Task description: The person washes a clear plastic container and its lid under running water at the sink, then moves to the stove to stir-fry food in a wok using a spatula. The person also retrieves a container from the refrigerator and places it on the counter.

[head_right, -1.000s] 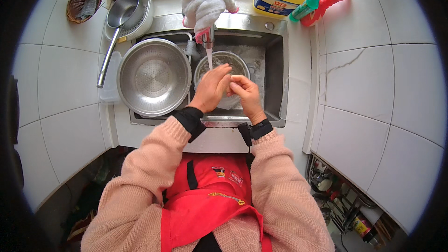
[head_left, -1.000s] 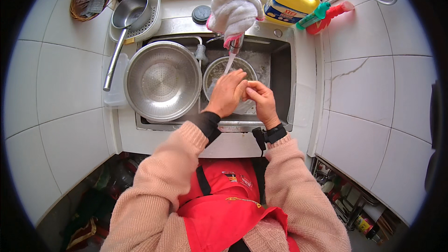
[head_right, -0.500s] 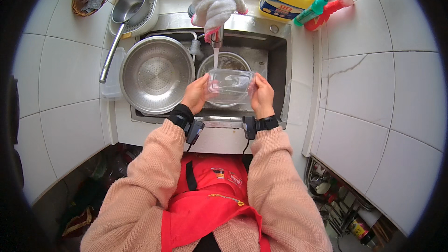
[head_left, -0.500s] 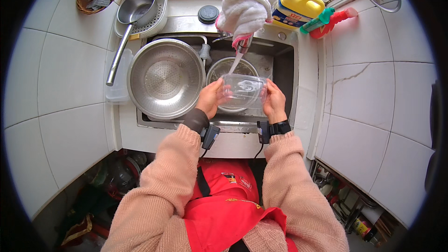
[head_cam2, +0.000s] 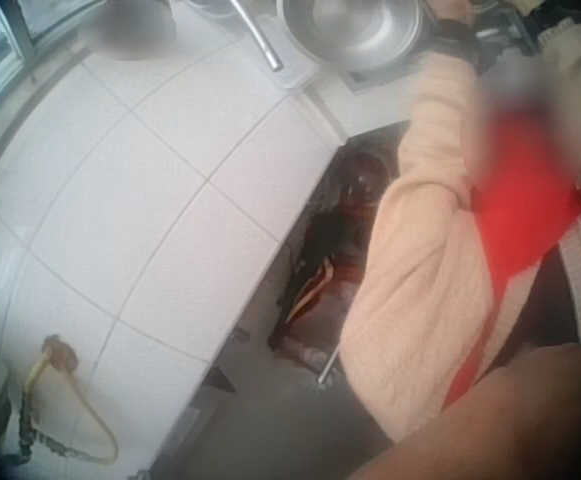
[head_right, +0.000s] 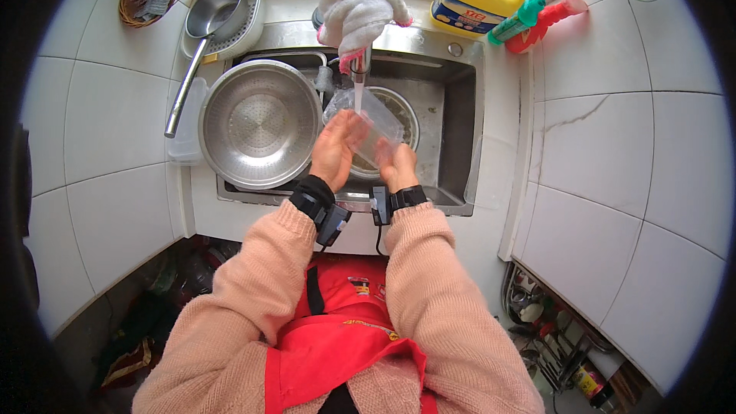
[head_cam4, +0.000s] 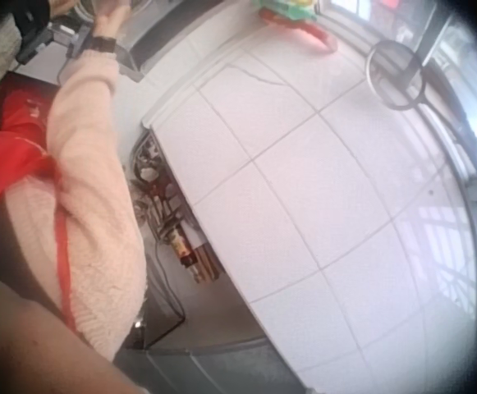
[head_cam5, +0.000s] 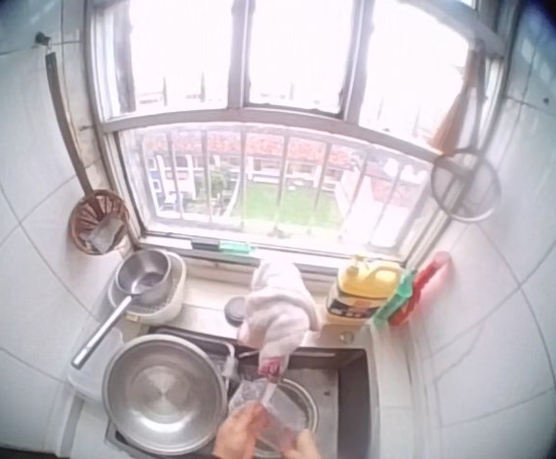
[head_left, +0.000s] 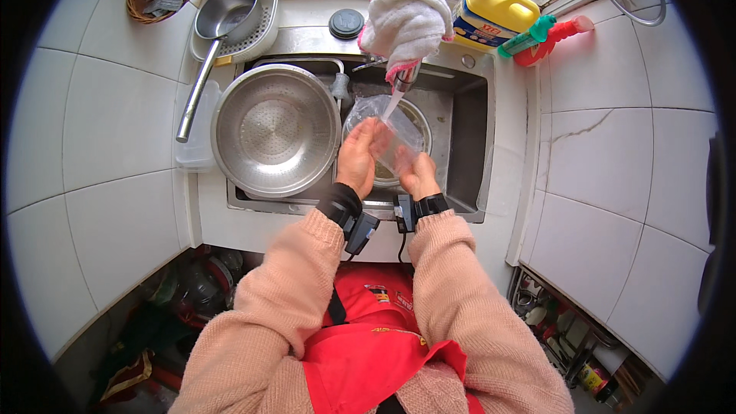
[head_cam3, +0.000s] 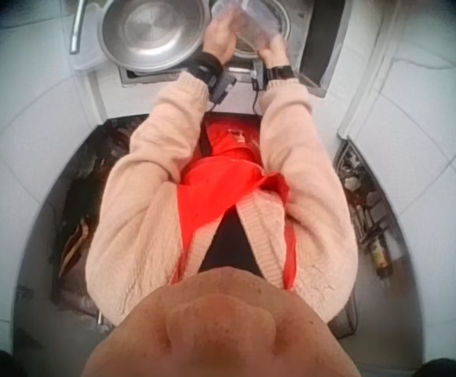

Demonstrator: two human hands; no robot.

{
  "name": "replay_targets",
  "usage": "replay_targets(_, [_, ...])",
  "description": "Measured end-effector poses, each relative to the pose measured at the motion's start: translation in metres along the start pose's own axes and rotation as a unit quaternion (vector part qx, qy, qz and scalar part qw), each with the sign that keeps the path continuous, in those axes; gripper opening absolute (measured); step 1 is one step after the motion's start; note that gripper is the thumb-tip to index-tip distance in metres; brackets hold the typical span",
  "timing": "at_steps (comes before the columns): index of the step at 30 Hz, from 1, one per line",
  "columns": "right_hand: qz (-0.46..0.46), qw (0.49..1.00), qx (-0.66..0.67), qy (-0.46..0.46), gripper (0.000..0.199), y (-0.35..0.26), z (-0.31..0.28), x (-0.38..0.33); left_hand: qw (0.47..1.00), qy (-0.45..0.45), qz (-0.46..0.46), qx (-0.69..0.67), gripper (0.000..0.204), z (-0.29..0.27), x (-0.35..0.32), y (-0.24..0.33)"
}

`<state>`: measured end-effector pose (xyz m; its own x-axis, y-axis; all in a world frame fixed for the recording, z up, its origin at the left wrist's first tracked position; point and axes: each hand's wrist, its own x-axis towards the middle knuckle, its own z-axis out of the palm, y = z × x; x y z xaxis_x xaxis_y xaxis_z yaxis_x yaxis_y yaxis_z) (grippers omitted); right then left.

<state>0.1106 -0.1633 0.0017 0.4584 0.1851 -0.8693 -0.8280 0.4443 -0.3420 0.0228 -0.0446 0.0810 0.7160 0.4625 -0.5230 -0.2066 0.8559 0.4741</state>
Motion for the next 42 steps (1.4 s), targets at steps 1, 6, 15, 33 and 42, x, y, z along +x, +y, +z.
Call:
replay_targets(1, [-0.003, 1.0, 0.001, 0.028, 0.024, -0.001, -0.004, 0.0, 1.0, 0.001, -0.002, 0.018, 0.023, 0.001, -0.003, -0.007])
replay_targets(6, [0.009, 0.998, 0.053, -0.021, 0.016, -0.006, -0.021, -0.006, 0.998, -0.003, -0.062, 0.012, 0.021, -0.001, -0.008, -0.024])
replay_targets(15, [-0.128, 0.974, -0.036, -0.185, 0.021, -0.039, -0.006, -0.051, 0.969, 0.12, -0.133, 0.168, 0.063, -0.015, 0.015, -0.003])
replay_targets(33, [-0.155, 0.926, -0.309, -0.151, 0.028, -0.024, 0.044, -0.014, 0.911, 0.028, -0.061, 0.407, 0.057, -0.032, 0.011, -0.023])
replay_targets(42, [-0.446, 0.585, -0.648, -0.196, 0.052, -0.013, 0.032, -0.052, 0.868, 0.038, 0.127, 0.479, 0.056, -0.033, 0.018, -0.009])
